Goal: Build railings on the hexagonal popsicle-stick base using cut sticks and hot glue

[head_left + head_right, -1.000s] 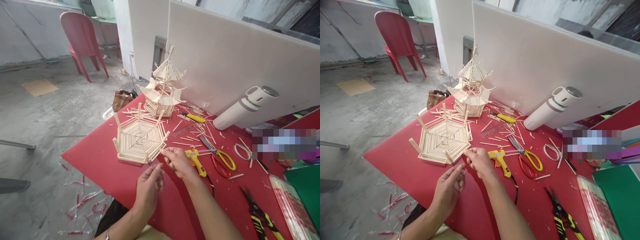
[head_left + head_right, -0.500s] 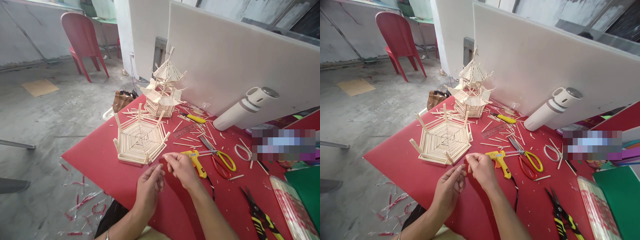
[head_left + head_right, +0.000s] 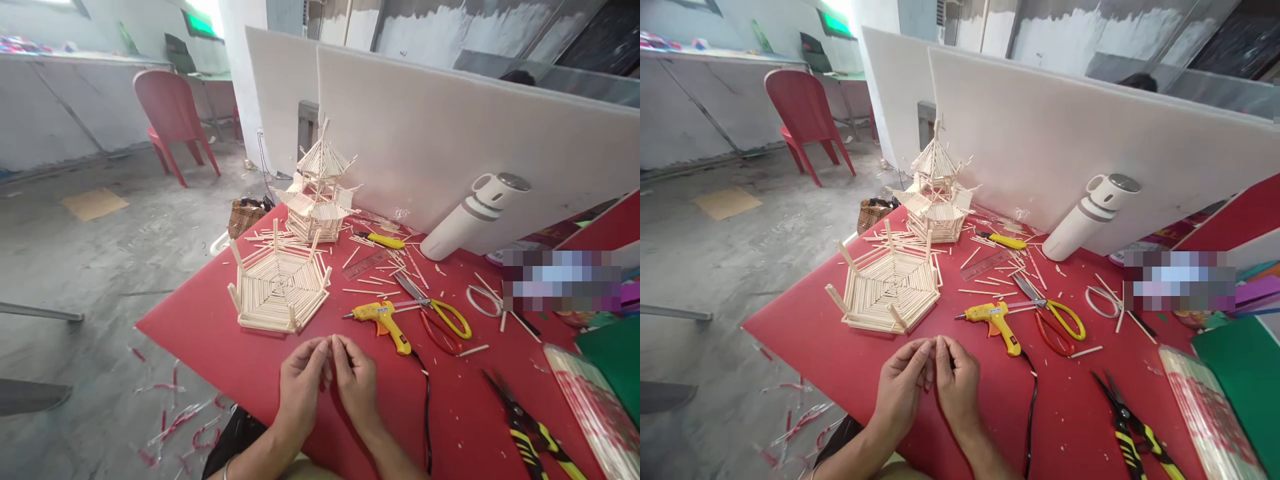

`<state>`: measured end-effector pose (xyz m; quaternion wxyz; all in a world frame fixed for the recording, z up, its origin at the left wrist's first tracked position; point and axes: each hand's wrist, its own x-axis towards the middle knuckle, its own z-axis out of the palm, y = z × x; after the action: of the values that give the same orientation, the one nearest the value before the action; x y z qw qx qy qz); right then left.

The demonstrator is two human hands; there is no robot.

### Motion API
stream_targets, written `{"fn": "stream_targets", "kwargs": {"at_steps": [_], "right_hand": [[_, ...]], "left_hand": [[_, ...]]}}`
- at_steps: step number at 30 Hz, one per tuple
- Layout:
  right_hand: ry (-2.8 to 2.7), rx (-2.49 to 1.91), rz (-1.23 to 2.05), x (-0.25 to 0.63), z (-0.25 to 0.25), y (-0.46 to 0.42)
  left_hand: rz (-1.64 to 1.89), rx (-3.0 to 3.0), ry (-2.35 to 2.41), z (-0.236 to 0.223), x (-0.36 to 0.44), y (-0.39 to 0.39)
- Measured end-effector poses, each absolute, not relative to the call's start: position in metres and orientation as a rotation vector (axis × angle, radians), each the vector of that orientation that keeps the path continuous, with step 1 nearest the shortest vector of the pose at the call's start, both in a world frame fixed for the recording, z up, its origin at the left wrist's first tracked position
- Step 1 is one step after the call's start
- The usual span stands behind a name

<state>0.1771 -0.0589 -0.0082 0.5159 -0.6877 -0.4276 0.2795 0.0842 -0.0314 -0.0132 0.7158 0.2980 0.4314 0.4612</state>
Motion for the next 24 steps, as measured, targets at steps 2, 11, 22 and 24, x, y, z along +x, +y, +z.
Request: {"fn": "stream_targets", "kwargs": {"at_steps": [2, 11, 22, 24], "right_hand": [[-1.054, -1.610, 0.646, 0.1746, -0.0143, -0.0609], [-1.090, -1.506, 0.705, 0.1783, -0.0191, -0.0593], [-1.089, -1.456, 0.743, 0.1778, -0.0138, -0.0593], [-1.092, -1.461, 0.752, 0.1781, -0.0158, -0.0587]], "left_hand": [[1.041, 0.710, 0.945, -0.0158, 0.0838, -0.0341], [1.057, 0.847, 0.932, -0.0219, 0.0791, -0.0382], [1.089, 0.820, 0.881, -0.0228, 0.0796, -0.0402], [1.093, 0.814, 0.886, -0.0217, 0.0799, -0.0404]]}}
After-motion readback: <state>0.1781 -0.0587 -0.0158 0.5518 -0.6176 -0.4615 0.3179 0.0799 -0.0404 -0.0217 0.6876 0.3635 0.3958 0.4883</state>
